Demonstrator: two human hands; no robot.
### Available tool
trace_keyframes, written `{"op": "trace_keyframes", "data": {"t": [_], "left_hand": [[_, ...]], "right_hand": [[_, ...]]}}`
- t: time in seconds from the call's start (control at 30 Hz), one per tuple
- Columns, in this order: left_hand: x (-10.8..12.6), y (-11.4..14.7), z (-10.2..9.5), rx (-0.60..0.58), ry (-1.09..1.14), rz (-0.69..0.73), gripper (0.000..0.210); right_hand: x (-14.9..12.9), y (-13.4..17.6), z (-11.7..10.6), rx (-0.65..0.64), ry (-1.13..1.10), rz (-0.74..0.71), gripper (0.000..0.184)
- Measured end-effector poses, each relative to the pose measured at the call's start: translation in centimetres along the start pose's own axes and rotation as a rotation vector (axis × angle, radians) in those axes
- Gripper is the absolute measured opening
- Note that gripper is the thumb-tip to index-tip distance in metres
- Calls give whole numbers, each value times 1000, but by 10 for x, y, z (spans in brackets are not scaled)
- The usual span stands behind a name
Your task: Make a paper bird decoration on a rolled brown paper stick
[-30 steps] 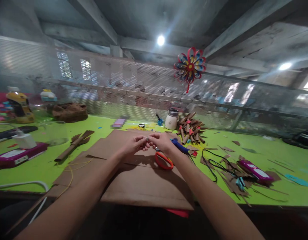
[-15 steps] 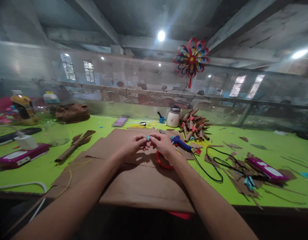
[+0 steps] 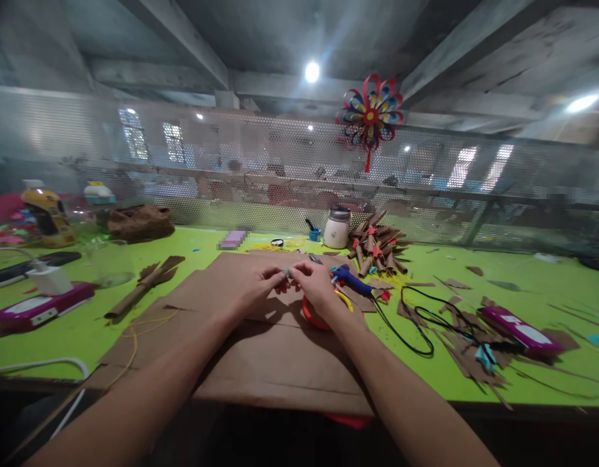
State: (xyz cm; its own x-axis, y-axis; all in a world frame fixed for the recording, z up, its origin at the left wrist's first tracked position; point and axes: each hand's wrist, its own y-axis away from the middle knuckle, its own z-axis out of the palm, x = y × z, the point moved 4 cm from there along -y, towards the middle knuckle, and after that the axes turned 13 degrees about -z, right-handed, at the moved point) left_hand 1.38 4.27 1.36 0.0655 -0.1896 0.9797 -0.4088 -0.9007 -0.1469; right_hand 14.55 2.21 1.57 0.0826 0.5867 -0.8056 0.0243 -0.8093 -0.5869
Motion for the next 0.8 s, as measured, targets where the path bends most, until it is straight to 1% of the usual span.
{"op": "trace_keyframes", "data": {"t": [0.07,0.17,0.3,0.4,0.47,0.53,0.67,0.7,0.73,0.8], "left_hand": [[2,2,-2,-10,107,-1,21],[2,3,-5,-40,232,-10,20],[-5,0,-5,-83,387,-99,19],[-8,-2,-5,-104,442,-142,18],[-8,-2,-5,-107,455,-156,18],[-7,-1,-5,-98,456,-163,18],[-5,2,-6,-80,463,-167,14],[-5,2,-6,-76,470,-166,13],[-5,2,-6,-72,476,-165,13],[-6,1,-7,-67,480,-159,14]], "right_hand": [[0,1,2,-16,-66,24,31],[-3,2,3,1,-120,32,32],[-5,3,5,23,-150,-10,29],[-2,2,4,28,-162,-50,30],[1,1,2,26,-105,-107,29],[-1,1,0,14,0,-195,24],[-17,6,-1,0,246,-448,14],[-21,7,0,-8,294,-491,13],[-24,8,1,-20,323,-511,11],[-23,8,1,-31,311,-482,8]]}}
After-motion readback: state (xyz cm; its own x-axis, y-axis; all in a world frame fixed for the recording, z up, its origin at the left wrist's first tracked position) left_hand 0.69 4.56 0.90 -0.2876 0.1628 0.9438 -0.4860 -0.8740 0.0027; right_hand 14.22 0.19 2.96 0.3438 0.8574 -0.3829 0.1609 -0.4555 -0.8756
